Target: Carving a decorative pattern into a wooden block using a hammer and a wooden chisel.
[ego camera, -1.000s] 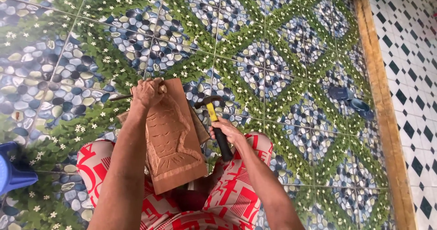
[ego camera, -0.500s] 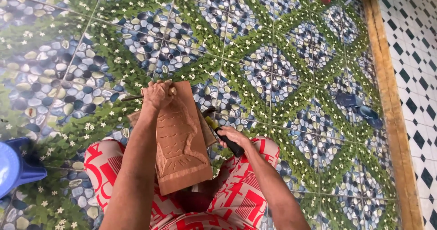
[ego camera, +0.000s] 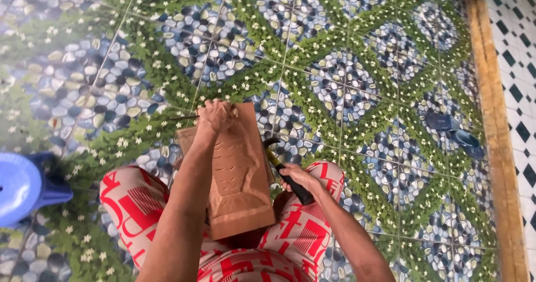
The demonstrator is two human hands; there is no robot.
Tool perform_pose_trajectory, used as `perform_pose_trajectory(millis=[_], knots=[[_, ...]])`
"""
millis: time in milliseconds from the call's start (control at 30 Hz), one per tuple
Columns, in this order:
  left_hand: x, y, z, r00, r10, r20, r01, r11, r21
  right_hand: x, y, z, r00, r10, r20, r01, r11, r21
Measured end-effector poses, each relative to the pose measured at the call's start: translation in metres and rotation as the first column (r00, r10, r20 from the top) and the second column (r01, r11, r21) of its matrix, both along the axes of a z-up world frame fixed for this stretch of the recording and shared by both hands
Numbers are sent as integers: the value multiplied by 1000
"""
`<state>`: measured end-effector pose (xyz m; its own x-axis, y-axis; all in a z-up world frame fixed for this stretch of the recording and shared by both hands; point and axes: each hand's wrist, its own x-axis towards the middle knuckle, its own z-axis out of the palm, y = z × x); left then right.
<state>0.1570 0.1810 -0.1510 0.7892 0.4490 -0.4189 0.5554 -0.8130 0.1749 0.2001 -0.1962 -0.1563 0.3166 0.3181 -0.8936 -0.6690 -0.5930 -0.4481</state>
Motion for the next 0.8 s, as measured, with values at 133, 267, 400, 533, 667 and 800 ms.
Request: perform_pose_trajectory(millis=[133,267,400,533,667,800], knots=[[-13,-5,11,1000,8,18,-8,1000,-5,-5,4,7,999,-41,-7,41,999,5],[-11,-6,9,997,40,59,-37,998,-46,-16,11,22,987,-155,38,154,987,38],[-20,-10,46,998,37,54,-32,995,-96,-37,21,9,978,-135,159,135,991,16],[-15,-11,44,998,48,31,-46,997,-57,-64,42,63,849,-31,527,45,999,-13],[-13,-12,33,998,16,64,-16,1000,-9,-77,47,122,647,-57,761,52,998,31],[-32,-38,91,984,-49,170,30,993,115,-102,32,181,540,-217,813,28,970,240]])
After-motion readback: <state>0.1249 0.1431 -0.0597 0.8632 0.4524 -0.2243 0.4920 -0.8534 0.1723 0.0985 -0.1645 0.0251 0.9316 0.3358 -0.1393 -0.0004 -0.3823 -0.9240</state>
